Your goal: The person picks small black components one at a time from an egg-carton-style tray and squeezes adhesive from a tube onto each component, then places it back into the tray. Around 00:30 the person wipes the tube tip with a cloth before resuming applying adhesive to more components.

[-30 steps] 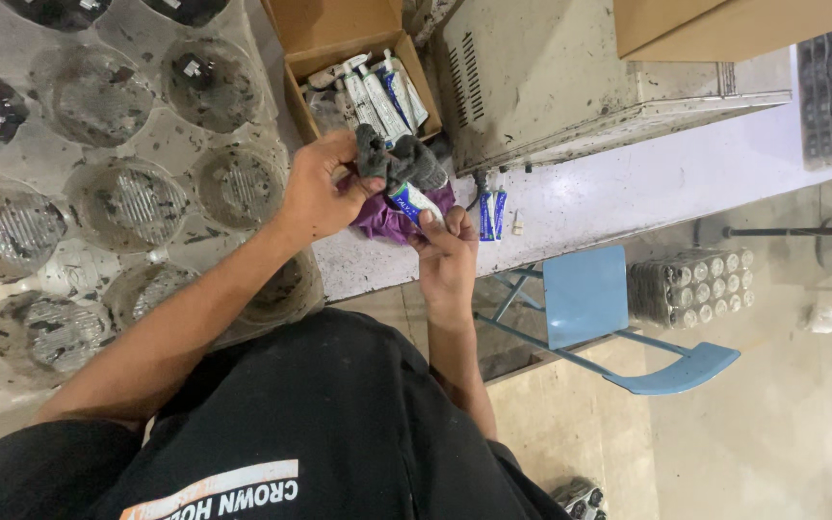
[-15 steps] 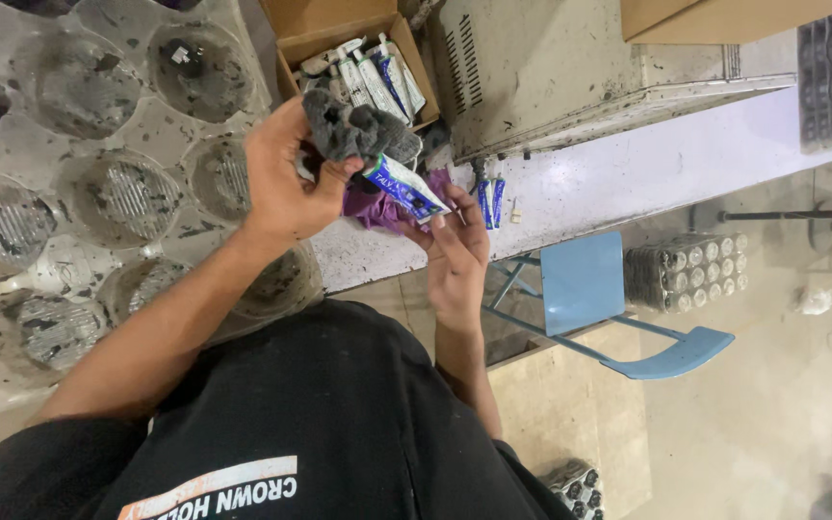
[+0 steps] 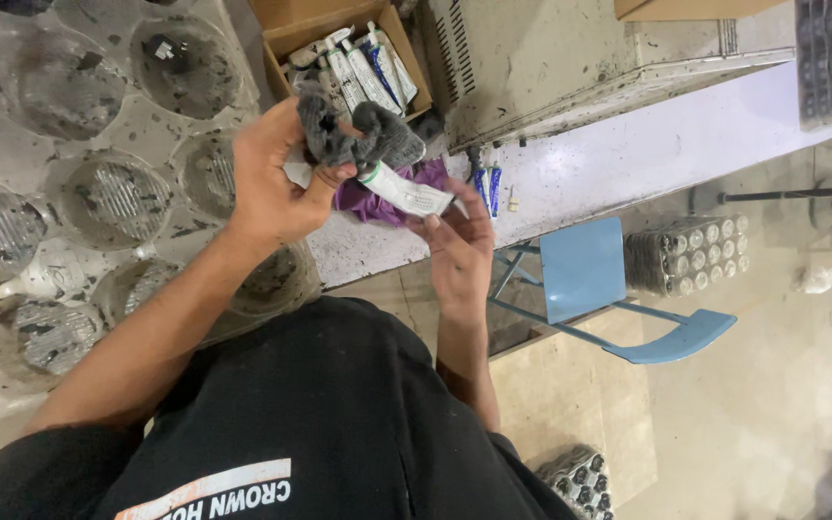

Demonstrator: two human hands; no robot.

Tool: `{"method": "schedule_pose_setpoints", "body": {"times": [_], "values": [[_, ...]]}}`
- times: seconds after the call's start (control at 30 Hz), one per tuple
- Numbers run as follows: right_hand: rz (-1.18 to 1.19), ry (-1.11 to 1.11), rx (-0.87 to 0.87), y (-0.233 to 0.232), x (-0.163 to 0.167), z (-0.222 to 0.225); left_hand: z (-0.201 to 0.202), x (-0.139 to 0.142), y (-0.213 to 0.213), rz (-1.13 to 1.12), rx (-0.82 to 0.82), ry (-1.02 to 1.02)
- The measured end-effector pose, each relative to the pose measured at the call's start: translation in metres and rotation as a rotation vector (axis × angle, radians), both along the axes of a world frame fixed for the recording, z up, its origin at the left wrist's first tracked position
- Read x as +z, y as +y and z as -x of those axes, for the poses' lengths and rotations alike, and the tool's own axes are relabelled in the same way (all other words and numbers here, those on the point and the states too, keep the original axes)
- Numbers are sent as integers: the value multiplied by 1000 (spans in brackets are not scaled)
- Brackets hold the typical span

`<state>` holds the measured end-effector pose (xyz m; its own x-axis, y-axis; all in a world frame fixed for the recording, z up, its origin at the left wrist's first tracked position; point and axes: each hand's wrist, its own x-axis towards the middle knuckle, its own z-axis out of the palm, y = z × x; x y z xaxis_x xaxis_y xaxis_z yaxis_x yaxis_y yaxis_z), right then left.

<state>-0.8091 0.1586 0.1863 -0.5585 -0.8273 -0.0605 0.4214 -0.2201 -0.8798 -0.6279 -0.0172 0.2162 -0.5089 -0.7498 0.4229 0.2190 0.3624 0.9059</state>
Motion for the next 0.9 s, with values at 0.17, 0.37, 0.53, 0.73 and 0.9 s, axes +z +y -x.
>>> {"method": "schedule_pose_setpoints", "body": {"times": [0.17,0.37,0.53,0.73,0.9], "values": [[-97,460,-116,2,18,-17,2,-5,1,-89,63,64],[-228,587,-185,1,33,-15,-10,12,1,117,119,-2],[-247,571,-220,-4,35,-11,-7,32,8,300,199,-26],[-452,698,-304,-16,19,-10,-5,41,17,578,295,-56],[-327,834,-328,-24,12,-15,-3,43,19,550,277,-85]]}}
